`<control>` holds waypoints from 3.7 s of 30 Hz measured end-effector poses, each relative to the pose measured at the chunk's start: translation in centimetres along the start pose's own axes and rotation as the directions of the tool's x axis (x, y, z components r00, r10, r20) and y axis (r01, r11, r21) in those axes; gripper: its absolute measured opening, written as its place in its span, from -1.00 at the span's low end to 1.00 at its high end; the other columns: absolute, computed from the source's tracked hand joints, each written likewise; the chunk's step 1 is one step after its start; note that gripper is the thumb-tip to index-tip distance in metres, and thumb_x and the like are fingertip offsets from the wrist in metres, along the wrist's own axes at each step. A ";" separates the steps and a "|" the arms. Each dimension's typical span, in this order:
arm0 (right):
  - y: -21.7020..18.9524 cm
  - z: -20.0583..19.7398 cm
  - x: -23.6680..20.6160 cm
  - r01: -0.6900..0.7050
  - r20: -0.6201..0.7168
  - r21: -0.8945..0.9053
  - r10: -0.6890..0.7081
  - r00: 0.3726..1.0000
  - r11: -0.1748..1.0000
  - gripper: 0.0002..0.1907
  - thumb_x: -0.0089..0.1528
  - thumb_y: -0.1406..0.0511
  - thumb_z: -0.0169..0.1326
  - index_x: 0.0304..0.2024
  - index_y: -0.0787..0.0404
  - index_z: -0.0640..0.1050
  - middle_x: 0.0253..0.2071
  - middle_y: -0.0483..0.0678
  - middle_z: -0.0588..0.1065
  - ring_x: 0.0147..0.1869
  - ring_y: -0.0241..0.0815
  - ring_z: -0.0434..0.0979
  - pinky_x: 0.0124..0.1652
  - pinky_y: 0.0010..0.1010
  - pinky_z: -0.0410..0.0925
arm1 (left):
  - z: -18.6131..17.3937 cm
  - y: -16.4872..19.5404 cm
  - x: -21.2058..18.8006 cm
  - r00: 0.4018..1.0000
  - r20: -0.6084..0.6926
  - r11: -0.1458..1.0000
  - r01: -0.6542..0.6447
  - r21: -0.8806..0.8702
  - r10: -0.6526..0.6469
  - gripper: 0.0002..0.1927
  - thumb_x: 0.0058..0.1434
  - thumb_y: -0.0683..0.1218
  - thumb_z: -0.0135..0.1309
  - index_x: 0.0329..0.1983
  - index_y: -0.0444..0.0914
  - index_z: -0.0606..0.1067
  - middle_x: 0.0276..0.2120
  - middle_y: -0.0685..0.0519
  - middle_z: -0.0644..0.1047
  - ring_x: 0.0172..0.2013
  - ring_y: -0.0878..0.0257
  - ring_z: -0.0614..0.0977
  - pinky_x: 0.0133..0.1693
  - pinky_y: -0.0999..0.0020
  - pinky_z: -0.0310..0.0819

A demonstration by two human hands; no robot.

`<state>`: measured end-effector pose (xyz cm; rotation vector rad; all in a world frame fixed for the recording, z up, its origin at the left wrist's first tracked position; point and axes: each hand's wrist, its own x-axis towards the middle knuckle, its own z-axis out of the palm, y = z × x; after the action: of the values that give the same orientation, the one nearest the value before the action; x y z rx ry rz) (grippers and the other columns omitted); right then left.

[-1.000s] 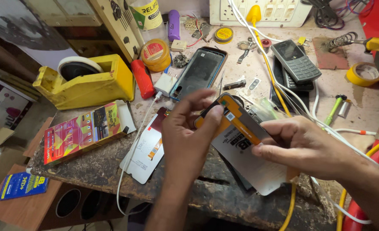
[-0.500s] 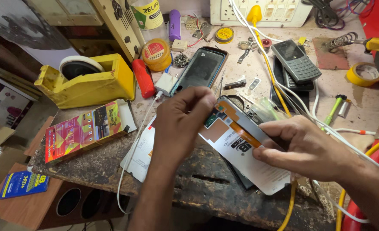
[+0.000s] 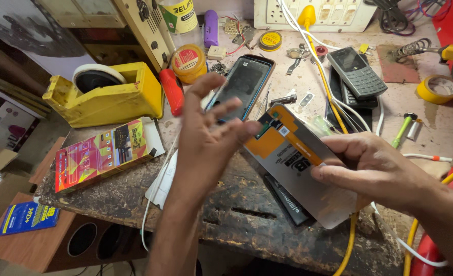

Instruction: The person holds a smartphone connected to a charging cable and powers on its screen, then pries off the back cover and lifts out the old battery. They peel the adhesive backing from a new replacement battery, position it inside the phone body, and press the phone frame over it.

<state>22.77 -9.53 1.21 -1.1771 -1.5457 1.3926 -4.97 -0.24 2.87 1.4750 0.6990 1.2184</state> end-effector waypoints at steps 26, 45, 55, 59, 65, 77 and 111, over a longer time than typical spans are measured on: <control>-1.8 4.4 1.9 -0.168 -0.290 -0.868 -0.202 0.936 0.468 0.15 -0.11 -0.01 0.41 0.40 0.28 0.22 0.02 0.21 0.47 0.02 0.17 0.46 0.06 -0.06 0.34 | -5.4 -2.2 -7.6 0.875 -0.389 0.947 0.198 -0.252 -0.286 -0.50 0.26 -0.27 0.06 0.28 -0.30 0.31 0.03 -0.07 0.53 -0.05 0.29 0.61 -0.02 0.38 0.57; -0.1 -1.0 0.1 0.149 -0.271 0.491 -0.012 0.963 0.858 -0.12 0.19 0.36 0.24 0.50 0.51 0.23 0.14 0.19 0.42 0.04 -0.12 0.48 -0.08 -0.29 0.38 | -1.3 2.1 -7.4 0.940 -0.337 0.385 0.332 0.861 -0.055 -0.30 0.00 0.09 0.35 0.18 -0.24 0.40 -0.18 -0.14 0.63 -0.19 -0.09 0.66 -0.21 -0.02 0.52; -0.1 2.9 0.8 0.133 -0.131 0.198 -0.108 0.985 0.971 0.01 0.09 0.41 0.37 0.48 0.44 0.12 0.38 0.13 0.35 0.34 -0.13 0.43 0.21 -0.31 0.35 | -0.7 2.2 -7.8 0.934 -0.356 0.377 0.345 0.860 -0.043 -0.41 -0.04 0.07 0.35 0.09 -0.15 0.52 -0.15 -0.01 0.59 -0.44 0.11 0.68 -0.40 0.14 0.55; -0.2 3.6 1.1 0.101 -0.130 0.190 -0.077 0.988 0.977 -0.16 0.20 0.38 0.23 0.47 0.35 0.17 0.33 0.05 0.38 0.28 -0.22 0.44 0.17 -0.35 0.36 | 2.0 1.5 -8.9 0.961 -0.263 0.784 0.226 0.578 -0.083 -0.50 0.10 -0.02 0.32 0.09 -0.23 0.49 -0.23 0.06 0.66 -0.44 0.35 0.71 -0.41 0.41 0.62; 1.8 3.1 0.9 0.029 -0.037 0.298 -0.019 0.999 0.954 -0.32 0.35 0.37 0.10 0.50 0.33 0.23 0.32 0.03 0.44 0.22 -0.25 0.48 0.13 -0.32 0.40 | 6.2 -0.9 -8.9 0.924 -0.031 0.881 0.354 -0.312 -0.382 -0.24 0.17 -0.23 0.22 0.40 -0.32 0.16 -0.23 -0.07 0.63 -0.33 0.33 0.67 -0.31 0.46 0.63; -0.7 1.9 1.5 -0.257 -0.264 0.146 0.288 0.921 0.955 -0.55 0.15 0.33 0.18 0.11 0.31 0.57 -0.06 0.03 0.65 -0.11 -0.32 0.64 -0.07 -0.45 0.49 | 5.3 -1.2 -8.1 0.929 -0.056 0.894 0.334 -0.298 -0.366 -0.26 0.19 -0.20 0.17 0.43 -0.31 0.19 -0.24 -0.05 0.66 -0.32 0.37 0.67 -0.32 0.49 0.62; -3.5 5.2 -0.2 0.448 0.190 -0.857 -0.652 0.734 0.254 -0.74 0.09 0.26 0.35 -0.20 0.18 0.65 -0.26 -0.11 0.60 -0.29 -0.13 0.63 -0.31 -0.33 0.46 | 10.1 -3.4 -6.8 0.974 0.106 0.343 0.171 -0.924 -0.199 -0.38 0.52 0.33 -0.38 0.52 -0.02 0.15 0.07 -0.06 0.48 0.02 0.13 0.56 0.14 0.16 0.48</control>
<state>17.45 -11.36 3.89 -1.0243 -2.2886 -0.1344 2.95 -8.91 -1.84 0.3626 0.0629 1.1247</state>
